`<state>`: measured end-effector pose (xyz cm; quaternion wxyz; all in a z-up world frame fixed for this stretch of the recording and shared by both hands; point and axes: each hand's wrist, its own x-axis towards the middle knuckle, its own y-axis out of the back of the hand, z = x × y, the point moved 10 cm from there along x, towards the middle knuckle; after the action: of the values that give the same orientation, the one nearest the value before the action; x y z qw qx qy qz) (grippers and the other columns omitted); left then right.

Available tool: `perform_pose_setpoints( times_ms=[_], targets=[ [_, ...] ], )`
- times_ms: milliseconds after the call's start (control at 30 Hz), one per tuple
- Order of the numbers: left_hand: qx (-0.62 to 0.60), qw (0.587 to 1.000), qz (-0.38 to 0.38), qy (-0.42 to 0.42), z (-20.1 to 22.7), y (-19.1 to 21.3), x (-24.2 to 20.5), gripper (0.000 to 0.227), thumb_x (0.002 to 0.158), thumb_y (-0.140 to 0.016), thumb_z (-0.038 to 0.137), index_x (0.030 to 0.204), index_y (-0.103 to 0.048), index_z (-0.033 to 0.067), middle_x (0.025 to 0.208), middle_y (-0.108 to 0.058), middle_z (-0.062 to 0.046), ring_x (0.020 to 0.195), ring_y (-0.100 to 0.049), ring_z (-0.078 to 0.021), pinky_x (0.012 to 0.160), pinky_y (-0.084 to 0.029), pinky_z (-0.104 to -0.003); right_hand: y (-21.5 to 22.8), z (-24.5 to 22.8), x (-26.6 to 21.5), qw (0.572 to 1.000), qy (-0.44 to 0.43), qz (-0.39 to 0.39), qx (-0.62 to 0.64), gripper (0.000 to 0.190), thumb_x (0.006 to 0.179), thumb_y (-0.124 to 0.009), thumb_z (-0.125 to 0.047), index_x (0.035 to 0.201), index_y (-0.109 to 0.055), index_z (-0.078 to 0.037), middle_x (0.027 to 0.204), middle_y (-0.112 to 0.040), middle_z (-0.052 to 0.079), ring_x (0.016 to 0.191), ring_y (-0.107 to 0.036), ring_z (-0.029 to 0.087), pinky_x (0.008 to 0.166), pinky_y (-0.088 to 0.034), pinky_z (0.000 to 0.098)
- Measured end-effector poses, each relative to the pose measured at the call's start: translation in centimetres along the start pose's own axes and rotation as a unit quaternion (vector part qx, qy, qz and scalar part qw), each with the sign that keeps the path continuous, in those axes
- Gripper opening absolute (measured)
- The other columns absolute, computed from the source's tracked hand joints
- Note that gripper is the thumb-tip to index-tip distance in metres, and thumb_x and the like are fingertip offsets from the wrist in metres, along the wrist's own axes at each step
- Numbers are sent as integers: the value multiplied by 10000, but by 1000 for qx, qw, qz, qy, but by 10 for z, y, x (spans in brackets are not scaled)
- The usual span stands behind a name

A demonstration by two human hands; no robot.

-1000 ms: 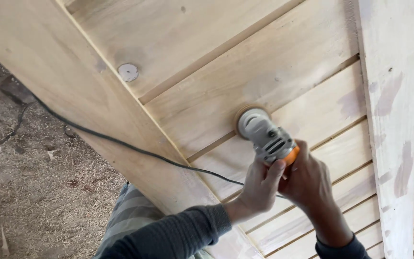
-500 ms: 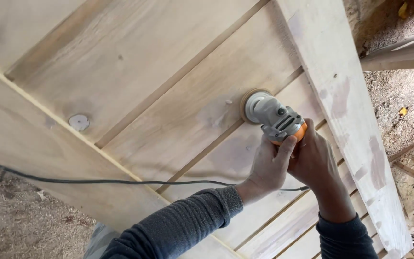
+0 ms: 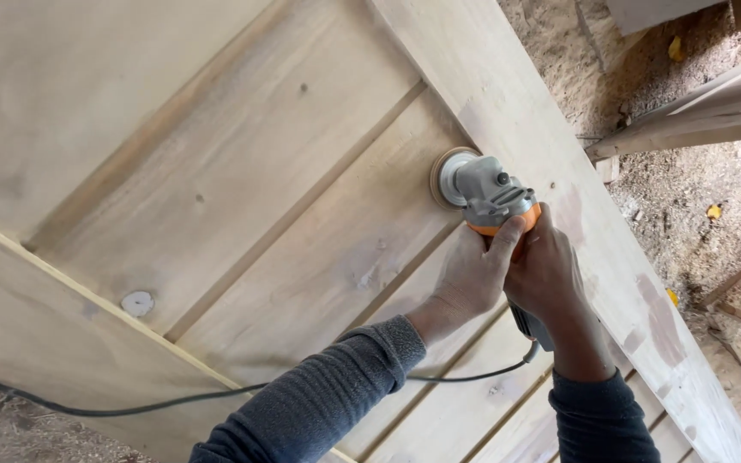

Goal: Sanding a wooden door using a handheld power sander.

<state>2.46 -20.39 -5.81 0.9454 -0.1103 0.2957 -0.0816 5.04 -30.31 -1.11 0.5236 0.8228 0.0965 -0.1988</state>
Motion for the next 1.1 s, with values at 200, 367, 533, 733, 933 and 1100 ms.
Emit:
perform_pose_setpoints(
  times_ms=[200,367,533,733,933,1100],
  targets=[
    [-37,996,34,-69,27,42,26,670,978,-498,589,1269,-631,0,1064,-746,-157,1009,-739,-290,826,-574,-400,-8,-43,34,999,45,2,-12,578,810,-787,-283,1169,-478,47,851,-717,266,807,-704,485,681,-568,549],
    [21,999,24,36,40,70,29,678,963,-453,606,1303,-584,35,1049,-751,-169,971,-764,-304,799,-611,-414,-6,-80,44,1000,2,-28,5,577,784,-794,-299,1161,-488,13,845,-738,228,770,-742,427,679,-593,515],
    [41,999,26,23,32,84,-6,675,991,-443,597,1337,-569,32,1117,-740,-194,1050,-731,-298,886,-568,-410,-21,-88,19,998,55,-18,14,593,789,-811,-295,1184,-487,7,849,-730,233,761,-728,440,652,-576,523],
    [-45,995,73,-52,16,112,-75,591,1031,-476,511,1347,-584,23,1213,-721,-169,1154,-695,-283,950,-534,-392,-49,-128,-35,994,74,-75,22,570,792,-777,-292,1198,-495,-7,819,-736,215,706,-735,423,611,-585,503],
    [-179,974,119,-70,-42,150,-144,567,1065,-490,469,1395,-543,10,1324,-657,-133,1220,-628,-223,1021,-511,-354,-98,-171,-83,984,102,-144,-6,601,805,-746,-277,1199,-445,63,687,-713,215,597,-721,402,529,-593,487],
    [-265,953,130,-67,-70,164,-192,673,1078,-400,530,1522,-371,26,1456,-515,-159,1325,-530,-219,1106,-457,-357,-120,-217,-121,953,201,-219,-64,491,818,-758,-263,1117,-487,17,654,-669,169,541,-692,356,486,-564,462]
  ],
)
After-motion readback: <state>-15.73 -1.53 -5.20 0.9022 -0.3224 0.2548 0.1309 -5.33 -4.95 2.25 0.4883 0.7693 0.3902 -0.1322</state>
